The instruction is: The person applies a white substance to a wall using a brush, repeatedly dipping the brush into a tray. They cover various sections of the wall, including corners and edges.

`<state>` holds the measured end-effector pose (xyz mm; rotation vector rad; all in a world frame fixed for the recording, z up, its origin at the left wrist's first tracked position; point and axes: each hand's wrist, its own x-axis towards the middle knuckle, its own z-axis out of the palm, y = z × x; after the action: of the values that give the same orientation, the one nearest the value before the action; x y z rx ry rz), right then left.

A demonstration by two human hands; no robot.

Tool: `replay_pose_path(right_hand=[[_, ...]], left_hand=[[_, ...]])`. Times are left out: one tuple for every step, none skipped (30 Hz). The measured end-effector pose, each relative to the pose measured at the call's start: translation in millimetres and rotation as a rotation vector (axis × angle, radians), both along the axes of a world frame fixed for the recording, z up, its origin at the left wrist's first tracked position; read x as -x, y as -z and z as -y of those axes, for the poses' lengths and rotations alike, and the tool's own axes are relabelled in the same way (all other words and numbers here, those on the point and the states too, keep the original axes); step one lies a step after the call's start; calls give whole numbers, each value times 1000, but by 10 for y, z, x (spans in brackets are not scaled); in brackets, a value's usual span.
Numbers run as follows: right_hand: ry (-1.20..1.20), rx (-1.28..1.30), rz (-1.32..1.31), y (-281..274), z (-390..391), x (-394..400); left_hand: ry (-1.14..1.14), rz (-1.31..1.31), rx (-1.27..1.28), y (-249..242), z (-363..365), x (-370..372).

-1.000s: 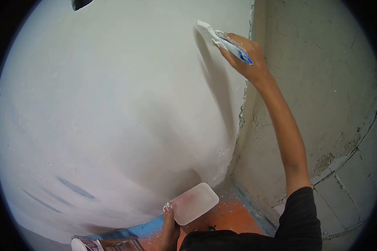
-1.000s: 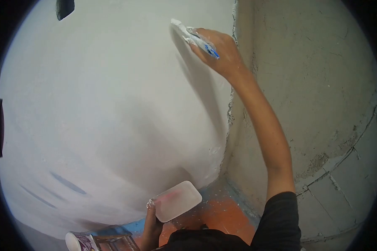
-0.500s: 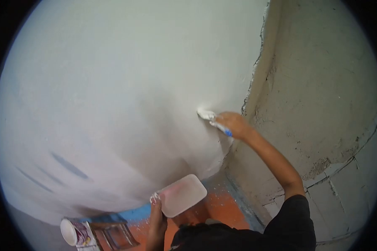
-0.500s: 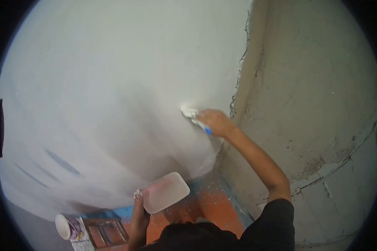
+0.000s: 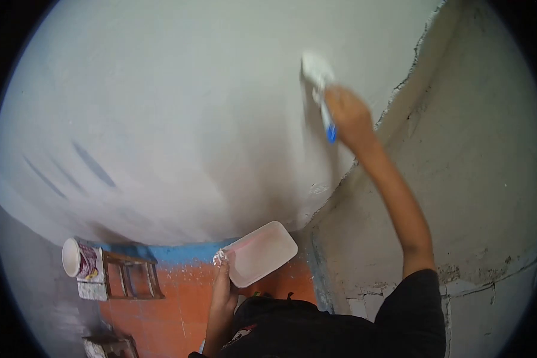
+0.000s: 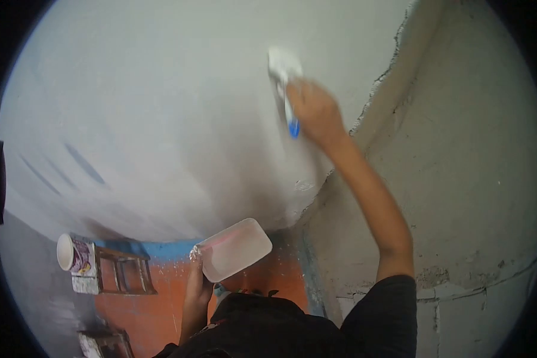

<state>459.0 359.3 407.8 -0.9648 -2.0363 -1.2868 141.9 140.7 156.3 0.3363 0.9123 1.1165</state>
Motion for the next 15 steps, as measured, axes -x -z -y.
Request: replay_pose_path(right_hand=[[-7,71,-18,359,37,12],[1,70,-13,788,78,-14],[19,190,-44,1173,148,3],[38,312,-76,1501,223,12],[11,404,-86,1774,276,-18],[-14,494,-94,1924,328,4],[-39,583,-101,2029,339,-15],[-41,652,-106,2078,299,-92],[-41,725,-111,2001,217,-159],[-40,795,-114,1873,147,-223],[-117,751,-120,1672,25,-293],[-184,698,-127,1354,-79,-342],[-209,662,-115,997,-121,-307],[-235,626,-104,652,-133,-253],[-225,598,-120,427,-155,-205]], left_hand=[[-10,-2,21,33,-5,-10],[-17,-11,13,51,38,-50],[-18,-25,14,-1,28,-58],[-18,-42,16,-29,24,-62],[-34,-48,16,-20,42,-65],[-49,-53,14,-2,46,-67],[-63,-58,9,1,46,-78],[-79,-62,26,-21,52,-91],[-95,-67,45,-45,29,-109],[-109,-70,62,-79,31,-123],[-114,-82,62,-111,36,-140],[-110,-92,55,-174,27,-148],[-113,-103,51,-190,24,-153],[-120,-101,36,-160,24,-152],[-125,-101,21,-97,25,-143]])
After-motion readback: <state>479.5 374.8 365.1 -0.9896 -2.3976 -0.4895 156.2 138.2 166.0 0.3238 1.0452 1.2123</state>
